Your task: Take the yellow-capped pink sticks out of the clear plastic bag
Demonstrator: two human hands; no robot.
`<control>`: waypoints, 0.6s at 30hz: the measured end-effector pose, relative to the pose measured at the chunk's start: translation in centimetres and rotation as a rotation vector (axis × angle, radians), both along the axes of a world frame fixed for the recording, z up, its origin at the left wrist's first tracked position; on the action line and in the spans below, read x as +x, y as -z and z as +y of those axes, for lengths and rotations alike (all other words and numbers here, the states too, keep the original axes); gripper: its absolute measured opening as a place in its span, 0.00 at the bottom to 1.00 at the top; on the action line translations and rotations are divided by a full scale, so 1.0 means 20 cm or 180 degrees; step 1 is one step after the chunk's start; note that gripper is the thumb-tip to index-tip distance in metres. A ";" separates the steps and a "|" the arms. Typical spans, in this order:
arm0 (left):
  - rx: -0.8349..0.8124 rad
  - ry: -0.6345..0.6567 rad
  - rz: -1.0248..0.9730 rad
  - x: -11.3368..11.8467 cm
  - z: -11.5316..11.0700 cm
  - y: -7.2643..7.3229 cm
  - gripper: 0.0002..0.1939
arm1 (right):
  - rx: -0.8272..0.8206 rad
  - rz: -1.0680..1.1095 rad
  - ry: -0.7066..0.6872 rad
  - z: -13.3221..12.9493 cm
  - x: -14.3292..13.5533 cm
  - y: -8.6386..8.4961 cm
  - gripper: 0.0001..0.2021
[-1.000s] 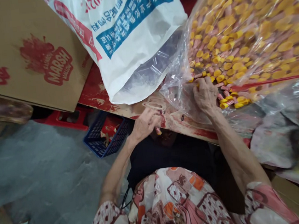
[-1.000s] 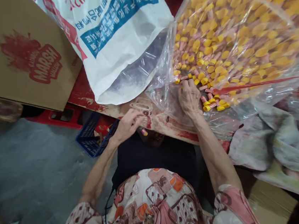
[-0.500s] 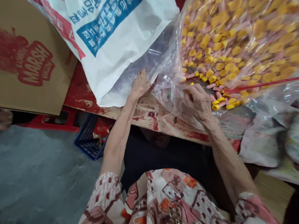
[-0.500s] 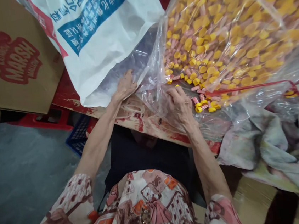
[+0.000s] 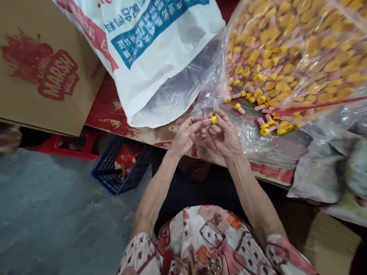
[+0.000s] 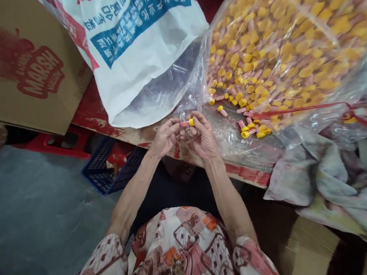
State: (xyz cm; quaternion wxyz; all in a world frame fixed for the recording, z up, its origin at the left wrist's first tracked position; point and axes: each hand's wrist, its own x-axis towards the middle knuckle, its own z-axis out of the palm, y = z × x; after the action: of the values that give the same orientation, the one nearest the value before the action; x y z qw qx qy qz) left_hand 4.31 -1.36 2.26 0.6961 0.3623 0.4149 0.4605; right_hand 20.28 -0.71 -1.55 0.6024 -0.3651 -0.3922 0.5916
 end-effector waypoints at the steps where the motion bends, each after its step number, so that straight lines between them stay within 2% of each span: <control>1: 0.0058 -0.0040 0.0063 0.00 -0.01 0.01 0.17 | -0.0039 -0.0159 0.0049 -0.02 -0.01 0.01 0.19; 3: 0.0290 -0.0079 0.0553 -0.01 -0.01 0.04 0.15 | -0.0003 -0.0810 0.0273 -0.06 0.01 0.03 0.17; 6: 0.1061 0.0066 0.1965 -0.03 0.01 0.06 0.09 | 0.0393 -0.2229 0.0843 -0.06 0.14 0.05 0.12; 8: 0.1698 0.0361 0.3003 0.01 0.03 0.07 0.05 | 0.0681 -0.3044 0.1254 0.00 0.26 0.07 0.14; 10: 0.2058 0.0780 0.3895 0.08 0.04 0.08 0.03 | 0.0777 -0.3618 0.1511 0.07 0.36 0.09 0.19; 12: 0.2102 0.1120 0.4440 0.16 0.05 0.07 0.09 | 0.0714 -0.4031 0.1445 0.14 0.41 0.12 0.23; 14: 0.2140 0.1404 0.4677 0.21 0.06 0.04 0.14 | 0.0574 -0.4334 0.1159 0.18 0.42 0.15 0.24; 16: 0.2255 0.1726 0.4826 0.22 0.05 -0.01 0.15 | 0.0443 -0.4490 0.0942 0.19 0.42 0.17 0.22; 18: 0.2300 0.1917 0.4933 0.20 0.04 -0.07 0.15 | 0.0348 -0.4412 0.0993 0.18 0.41 0.19 0.19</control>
State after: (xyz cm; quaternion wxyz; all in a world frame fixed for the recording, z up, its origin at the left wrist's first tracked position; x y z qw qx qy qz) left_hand 8.27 -0.62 3.65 0.1567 0.8602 0.4851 -0.0118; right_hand 28.54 2.88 -5.39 0.3094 -0.6784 -0.6573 0.1097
